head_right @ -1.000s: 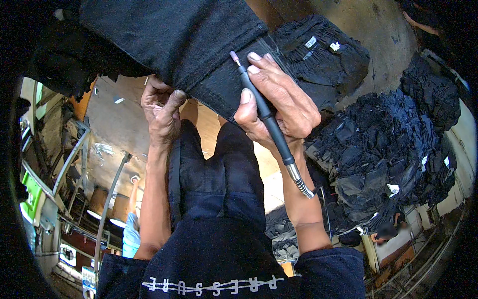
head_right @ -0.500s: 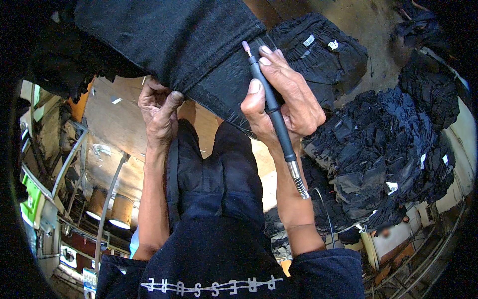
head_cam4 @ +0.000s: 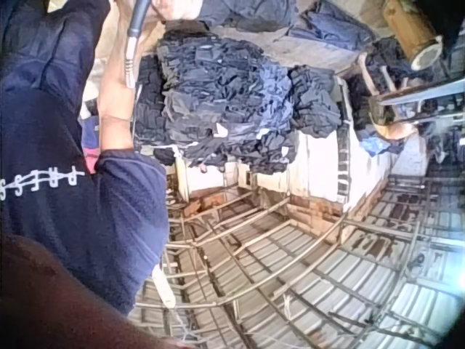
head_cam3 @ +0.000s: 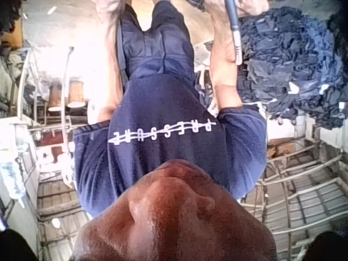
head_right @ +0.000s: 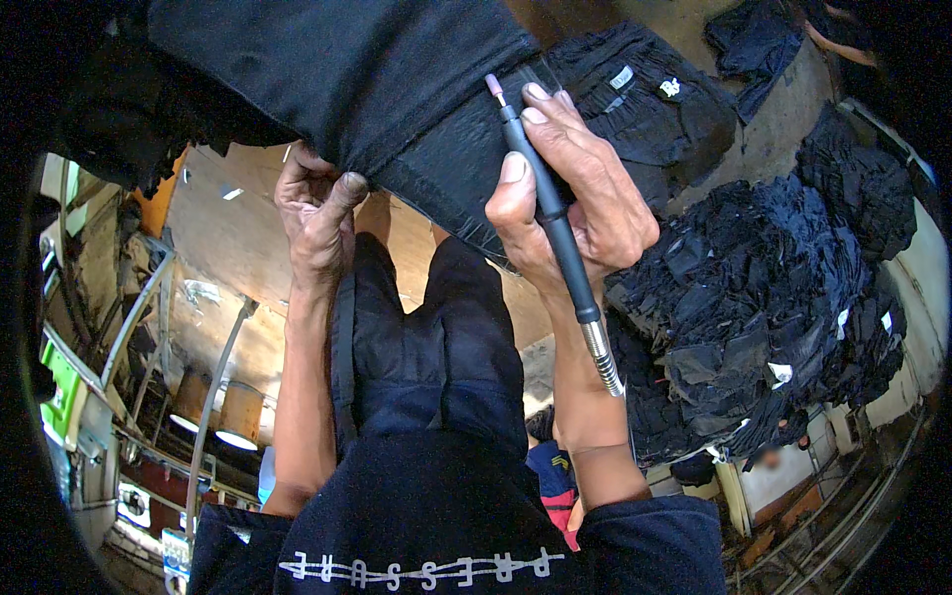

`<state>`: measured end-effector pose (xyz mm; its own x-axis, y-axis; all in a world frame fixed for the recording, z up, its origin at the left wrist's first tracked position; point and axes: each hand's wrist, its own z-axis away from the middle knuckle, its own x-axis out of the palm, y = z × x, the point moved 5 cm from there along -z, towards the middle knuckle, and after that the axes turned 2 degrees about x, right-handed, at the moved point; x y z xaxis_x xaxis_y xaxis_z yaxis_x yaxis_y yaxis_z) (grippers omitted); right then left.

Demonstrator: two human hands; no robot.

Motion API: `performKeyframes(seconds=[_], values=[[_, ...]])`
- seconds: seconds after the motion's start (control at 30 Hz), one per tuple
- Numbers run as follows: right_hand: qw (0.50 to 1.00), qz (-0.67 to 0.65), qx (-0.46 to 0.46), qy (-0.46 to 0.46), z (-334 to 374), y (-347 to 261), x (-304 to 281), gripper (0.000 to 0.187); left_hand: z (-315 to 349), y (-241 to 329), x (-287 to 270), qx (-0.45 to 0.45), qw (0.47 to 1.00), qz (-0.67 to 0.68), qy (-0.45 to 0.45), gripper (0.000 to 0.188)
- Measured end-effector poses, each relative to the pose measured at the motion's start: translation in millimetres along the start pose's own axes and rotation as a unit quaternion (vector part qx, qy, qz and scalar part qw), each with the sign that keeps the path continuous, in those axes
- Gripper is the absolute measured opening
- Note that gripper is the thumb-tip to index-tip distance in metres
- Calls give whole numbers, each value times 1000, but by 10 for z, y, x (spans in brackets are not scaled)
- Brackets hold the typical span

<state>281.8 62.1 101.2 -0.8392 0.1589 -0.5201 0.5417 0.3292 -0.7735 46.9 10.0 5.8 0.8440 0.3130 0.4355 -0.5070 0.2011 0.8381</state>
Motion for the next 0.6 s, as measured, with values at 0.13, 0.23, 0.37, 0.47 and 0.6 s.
performKeyframes(seconds=[0.13,0.23,0.37,0.47,0.6], values=[[1000,-7,-9,-10,15,-15,12,29,-8,-6,-5,4,1000,-5,-5,27],[1000,-8,-13,-23,16,-33,15,29,-4,-13,-5,4,1000,1,-4,27],[999,-4,-25,-41,16,-66,10,28,6,-5,-1,6,1000,-1,-5,27],[998,-13,-31,-47,20,-74,25,28,3,1,7,12,1000,21,-6,28],[997,-24,-48,-52,23,-89,51,27,6,-20,16,7,1000,17,10,29]])
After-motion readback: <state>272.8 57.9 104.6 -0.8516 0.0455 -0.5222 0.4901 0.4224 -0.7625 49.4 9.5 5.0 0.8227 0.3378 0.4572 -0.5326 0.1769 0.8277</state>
